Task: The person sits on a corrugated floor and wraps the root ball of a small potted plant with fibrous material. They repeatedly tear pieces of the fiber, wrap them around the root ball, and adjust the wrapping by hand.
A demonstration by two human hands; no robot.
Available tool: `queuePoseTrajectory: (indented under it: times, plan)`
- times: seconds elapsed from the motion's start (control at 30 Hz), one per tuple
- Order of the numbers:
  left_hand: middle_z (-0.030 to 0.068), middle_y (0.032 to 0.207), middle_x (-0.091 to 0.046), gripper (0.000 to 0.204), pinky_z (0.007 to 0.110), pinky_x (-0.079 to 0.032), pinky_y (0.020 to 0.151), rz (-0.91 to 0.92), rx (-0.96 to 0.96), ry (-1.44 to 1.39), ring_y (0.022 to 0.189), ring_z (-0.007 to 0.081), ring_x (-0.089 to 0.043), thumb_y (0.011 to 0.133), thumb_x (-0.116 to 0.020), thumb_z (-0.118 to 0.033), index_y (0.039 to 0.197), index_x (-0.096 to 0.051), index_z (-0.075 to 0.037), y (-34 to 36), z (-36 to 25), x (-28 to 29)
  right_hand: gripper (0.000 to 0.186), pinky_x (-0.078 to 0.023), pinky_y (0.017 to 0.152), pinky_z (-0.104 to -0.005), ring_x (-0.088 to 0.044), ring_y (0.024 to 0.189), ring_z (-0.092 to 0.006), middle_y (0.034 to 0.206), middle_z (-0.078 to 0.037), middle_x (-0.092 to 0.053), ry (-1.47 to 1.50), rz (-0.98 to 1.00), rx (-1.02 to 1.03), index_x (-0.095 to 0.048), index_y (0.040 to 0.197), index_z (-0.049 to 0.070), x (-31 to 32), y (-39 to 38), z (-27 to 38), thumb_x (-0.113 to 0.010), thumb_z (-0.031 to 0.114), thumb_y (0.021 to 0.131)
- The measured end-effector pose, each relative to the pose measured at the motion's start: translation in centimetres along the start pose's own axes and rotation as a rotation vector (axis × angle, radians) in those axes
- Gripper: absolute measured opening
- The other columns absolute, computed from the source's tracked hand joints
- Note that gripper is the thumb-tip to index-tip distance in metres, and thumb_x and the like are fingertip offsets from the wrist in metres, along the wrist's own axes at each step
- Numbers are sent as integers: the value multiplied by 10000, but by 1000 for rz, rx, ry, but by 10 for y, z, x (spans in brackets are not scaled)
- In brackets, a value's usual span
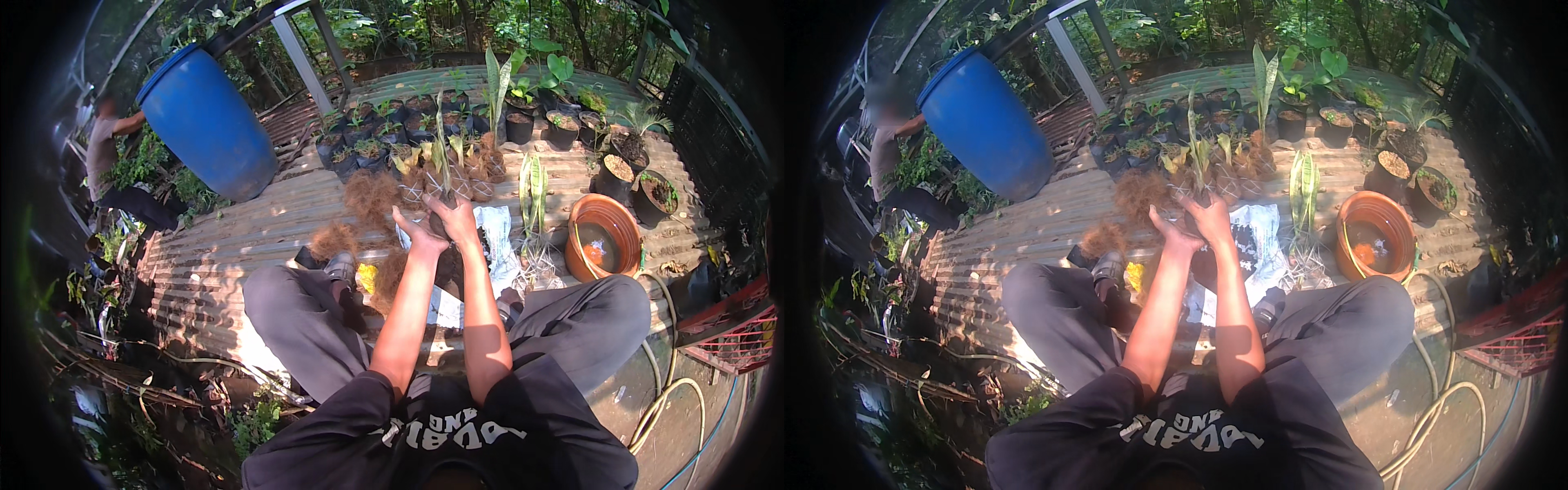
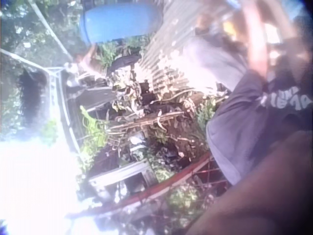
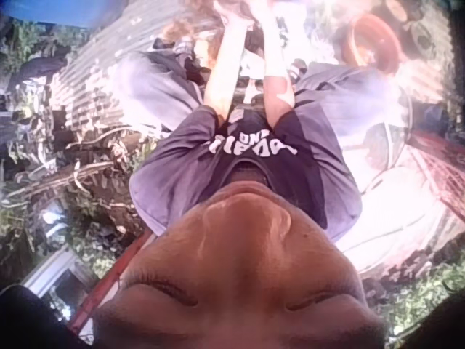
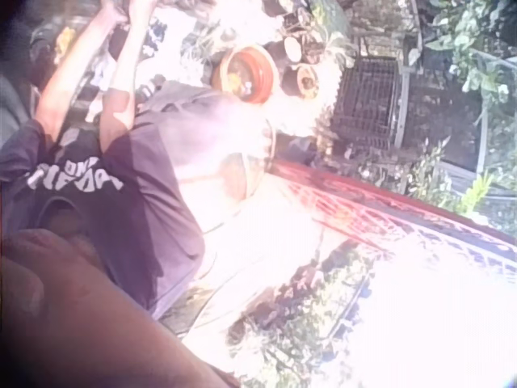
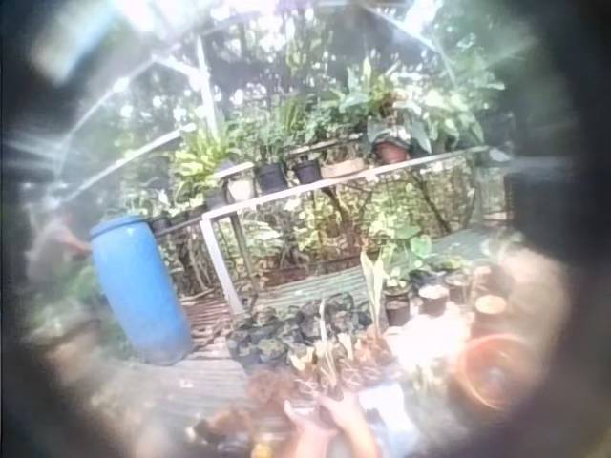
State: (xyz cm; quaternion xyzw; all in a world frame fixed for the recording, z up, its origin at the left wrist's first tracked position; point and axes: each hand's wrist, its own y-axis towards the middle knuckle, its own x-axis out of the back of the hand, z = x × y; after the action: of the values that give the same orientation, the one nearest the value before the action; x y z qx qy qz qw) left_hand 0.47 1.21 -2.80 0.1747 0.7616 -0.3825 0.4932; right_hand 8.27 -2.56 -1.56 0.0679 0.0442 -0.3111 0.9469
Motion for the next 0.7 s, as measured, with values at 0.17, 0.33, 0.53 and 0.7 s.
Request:
queuePoseTrajectory:
  times: [0.17, 0.33, 0.53, 0.7]
  plan:
    - [165, 1393, -478, 992, 438, -429, 989, 85, -133, 535, 1251, 287, -486, 771, -409, -843, 1335, -465, -28, 11, 5, -23, 641, -455, 940, -327, -608, 1063, -213, 1177, -166, -649, 38, -176, -103, -588, 1251, -65, 32, 21, 16, -687, 447, 878]
    - [137, 1358, -494, 955, 416, -427, 983, 109, -90, 1001, 1253, 254, -483, 830, -405, -790, 1385, -431, -13, 1, 0, -36, 862, -355, 1068, -383, -488, 1285, -286, 1393, -211, -511, -68, -22, -379, -449, 1400, -59, 56, 24, 20, -449, 662, 929]
    - [84, 1241, -596, 773, 380, -511, 861, 59, -134, 1006, 1083, 191, -609, 905, -394, -704, 1375, -473, -95, 10, -23, -13, 774, -408, 1031, -378, -475, 1303, -304, 1405, -219, -491, -276, 230, -259, -411, 1446, 19, 47, 11, 33, -453, 614, 951]
    - [83, 990, -674, 720, 383, -542, 702, 30, -175, 839, 854, 204, -667, 899, -361, -710, 1222, -557, -98, 7, -33, -1, 578, -574, 702, -296, -695, 930, -211, 1131, -143, -683, 9, 209, -342, -480, 1352, 15, 57, 7, 22, -511, 462, 987]
